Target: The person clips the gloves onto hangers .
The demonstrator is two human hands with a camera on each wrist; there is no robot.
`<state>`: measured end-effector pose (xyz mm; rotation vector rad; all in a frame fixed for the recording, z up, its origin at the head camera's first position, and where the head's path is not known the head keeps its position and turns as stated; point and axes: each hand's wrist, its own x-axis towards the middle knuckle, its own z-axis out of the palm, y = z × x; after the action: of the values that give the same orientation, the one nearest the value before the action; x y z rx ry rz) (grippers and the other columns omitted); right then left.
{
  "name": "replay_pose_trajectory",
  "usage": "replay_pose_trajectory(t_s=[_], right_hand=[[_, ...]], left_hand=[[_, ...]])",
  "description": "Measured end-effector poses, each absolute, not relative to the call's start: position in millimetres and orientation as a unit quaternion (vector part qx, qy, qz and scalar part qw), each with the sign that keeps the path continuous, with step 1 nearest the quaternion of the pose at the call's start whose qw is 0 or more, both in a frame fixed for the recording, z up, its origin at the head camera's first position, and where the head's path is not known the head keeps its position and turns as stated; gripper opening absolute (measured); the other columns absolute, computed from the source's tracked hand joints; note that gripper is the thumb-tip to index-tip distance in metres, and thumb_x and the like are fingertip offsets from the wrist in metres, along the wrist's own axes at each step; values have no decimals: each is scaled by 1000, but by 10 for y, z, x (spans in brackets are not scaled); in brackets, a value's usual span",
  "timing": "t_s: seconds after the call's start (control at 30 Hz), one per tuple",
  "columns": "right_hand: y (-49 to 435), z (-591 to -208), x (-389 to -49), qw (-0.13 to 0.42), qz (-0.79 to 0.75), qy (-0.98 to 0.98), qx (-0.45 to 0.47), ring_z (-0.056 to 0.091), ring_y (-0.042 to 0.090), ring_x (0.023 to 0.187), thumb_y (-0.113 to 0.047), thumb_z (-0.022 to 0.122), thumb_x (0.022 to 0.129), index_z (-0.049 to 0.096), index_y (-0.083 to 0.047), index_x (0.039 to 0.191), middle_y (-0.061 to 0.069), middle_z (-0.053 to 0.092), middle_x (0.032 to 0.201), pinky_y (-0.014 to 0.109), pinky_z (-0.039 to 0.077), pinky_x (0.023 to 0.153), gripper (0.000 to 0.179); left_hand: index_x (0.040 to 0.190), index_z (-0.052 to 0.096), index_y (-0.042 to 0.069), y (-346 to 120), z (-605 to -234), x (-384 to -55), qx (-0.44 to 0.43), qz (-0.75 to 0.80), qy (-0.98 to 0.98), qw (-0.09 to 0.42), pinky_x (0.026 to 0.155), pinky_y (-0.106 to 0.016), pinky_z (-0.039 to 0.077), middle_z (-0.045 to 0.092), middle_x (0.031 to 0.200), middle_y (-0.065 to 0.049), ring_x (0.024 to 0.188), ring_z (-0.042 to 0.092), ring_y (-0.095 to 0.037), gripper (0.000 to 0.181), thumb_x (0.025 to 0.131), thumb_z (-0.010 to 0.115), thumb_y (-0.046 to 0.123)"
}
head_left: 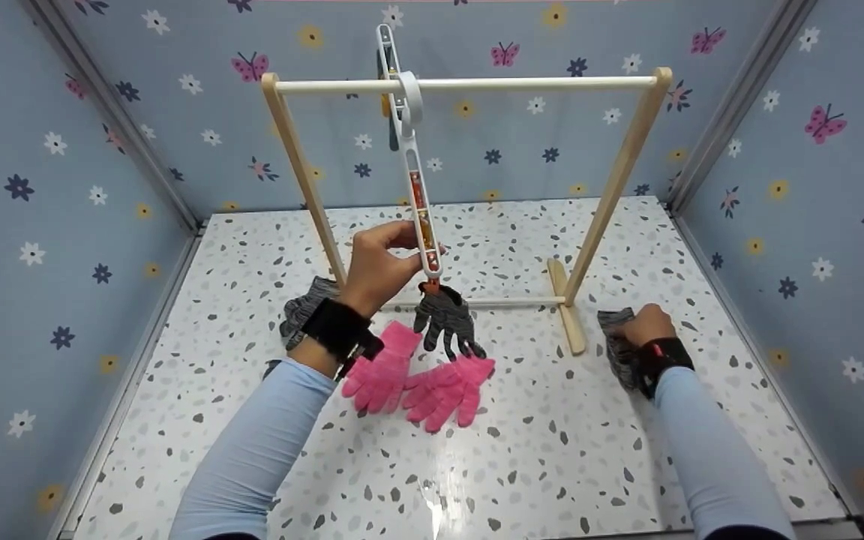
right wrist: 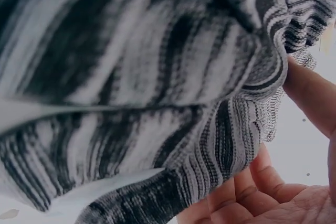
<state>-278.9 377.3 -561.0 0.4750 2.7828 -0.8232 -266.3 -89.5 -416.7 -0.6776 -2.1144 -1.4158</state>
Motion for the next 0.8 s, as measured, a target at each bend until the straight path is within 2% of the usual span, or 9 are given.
replay_pose_trajectory(t_s=[0.07, 0.13, 0.23, 0.3, 0.6, 0.8], right_hand=[[3773, -5608, -2786, 98, -278, 942, 159, 60, 30, 79, -34, 87, 89, 63, 6, 90, 16, 64, 79, 52, 58, 81, 47], [3783, -5613, -2788, 98, -276, 943, 159, 65, 35, 87, -34, 86, 89, 67, 16, 103, 28, 71, 95, 58, 60, 89, 56], [3802, -5621, -2793, 107, -276, 942, 160, 69, 42, 100, -34, 86, 89, 64, 23, 122, 39, 70, 119, 61, 58, 98, 70], [3815, -5621, -2795, 115, -279, 940, 162, 68, 45, 106, -34, 85, 89, 60, 25, 127, 42, 67, 126, 61, 58, 99, 75], [3841, -5608, -2778, 123, -294, 934, 164, 64, 55, 121, -31, 84, 88, 52, 27, 136, 45, 61, 135, 63, 55, 106, 82], [3822, -5619, -2788, 113, -292, 935, 170, 64, 55, 121, -28, 85, 83, 56, 26, 133, 43, 65, 131, 61, 57, 105, 79]], left_hand=[[103, 82, -4, -893, -4165, -2664, -249, -521, -777, 249, 84, -35, 65, 83, 94, -17, 84, 81, -34, 25, 83, 93, 7], [103, 81, -4, -893, -4164, -2665, -249, -522, -778, 246, 84, -34, 65, 83, 94, -18, 84, 81, -34, 25, 83, 92, 6], [103, 82, -4, -891, -4161, -2663, -248, -525, -777, 243, 84, -33, 65, 83, 93, -17, 84, 81, -33, 23, 84, 91, 5], [103, 82, -4, -892, -4163, -2663, -248, -526, -777, 241, 84, -32, 65, 83, 93, -17, 83, 80, -33, 23, 84, 91, 5], [102, 81, -5, -904, -4167, -2666, -259, -521, -774, 250, 83, -35, 65, 83, 92, -18, 82, 80, -34, 20, 84, 88, 1], [102, 82, -4, -908, -4165, -2655, -251, -523, -776, 247, 82, -34, 65, 83, 92, -17, 82, 80, -33, 22, 84, 91, 4]])
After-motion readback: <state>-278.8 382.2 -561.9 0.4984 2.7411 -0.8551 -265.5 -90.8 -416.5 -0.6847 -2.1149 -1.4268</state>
